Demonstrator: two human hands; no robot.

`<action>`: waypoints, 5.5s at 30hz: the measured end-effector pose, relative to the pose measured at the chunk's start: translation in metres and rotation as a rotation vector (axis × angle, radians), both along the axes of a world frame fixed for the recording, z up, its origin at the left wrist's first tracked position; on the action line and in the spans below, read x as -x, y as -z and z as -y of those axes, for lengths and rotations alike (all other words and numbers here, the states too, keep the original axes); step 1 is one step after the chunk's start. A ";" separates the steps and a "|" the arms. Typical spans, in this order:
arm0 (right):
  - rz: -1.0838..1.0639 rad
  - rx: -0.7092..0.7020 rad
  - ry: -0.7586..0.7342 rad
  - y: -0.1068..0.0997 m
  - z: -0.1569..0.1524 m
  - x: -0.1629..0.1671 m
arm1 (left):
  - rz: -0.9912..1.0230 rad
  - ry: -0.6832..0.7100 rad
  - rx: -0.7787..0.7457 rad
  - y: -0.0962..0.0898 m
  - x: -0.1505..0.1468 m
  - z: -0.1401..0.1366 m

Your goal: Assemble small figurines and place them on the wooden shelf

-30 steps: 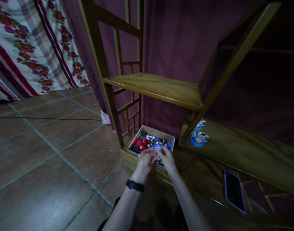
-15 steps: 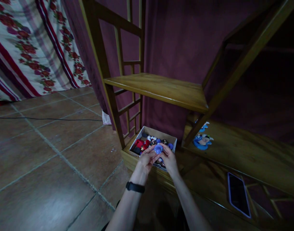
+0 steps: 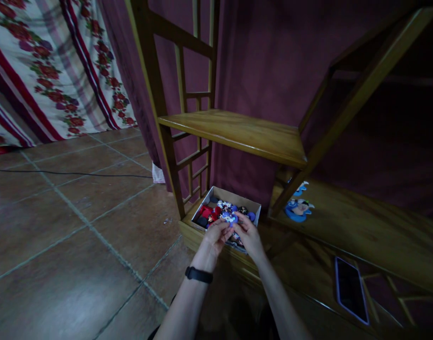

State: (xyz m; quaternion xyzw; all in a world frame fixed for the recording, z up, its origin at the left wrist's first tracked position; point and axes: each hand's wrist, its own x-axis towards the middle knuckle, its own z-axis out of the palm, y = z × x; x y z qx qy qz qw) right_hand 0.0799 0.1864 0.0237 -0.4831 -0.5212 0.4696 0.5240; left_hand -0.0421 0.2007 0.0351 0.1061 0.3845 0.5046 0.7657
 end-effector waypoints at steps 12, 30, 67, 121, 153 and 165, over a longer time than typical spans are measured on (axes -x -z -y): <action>-0.070 0.039 0.048 0.012 -0.009 -0.007 | 0.003 -0.056 -0.015 -0.001 -0.007 0.000; -0.128 0.152 0.117 0.007 -0.008 -0.005 | -0.166 -0.044 -0.230 -0.002 -0.013 0.002; -0.181 0.052 0.124 0.007 -0.006 -0.019 | -0.190 -0.079 -0.315 0.001 -0.025 0.006; -0.170 0.133 0.100 0.001 0.000 -0.013 | -0.155 -0.060 -0.050 0.006 -0.013 0.000; -0.101 0.096 0.112 -0.004 -0.003 -0.014 | -0.210 -0.148 -0.144 0.007 -0.015 0.002; -0.237 0.145 0.050 -0.001 -0.001 -0.014 | -0.201 -0.214 -0.226 0.009 -0.015 0.001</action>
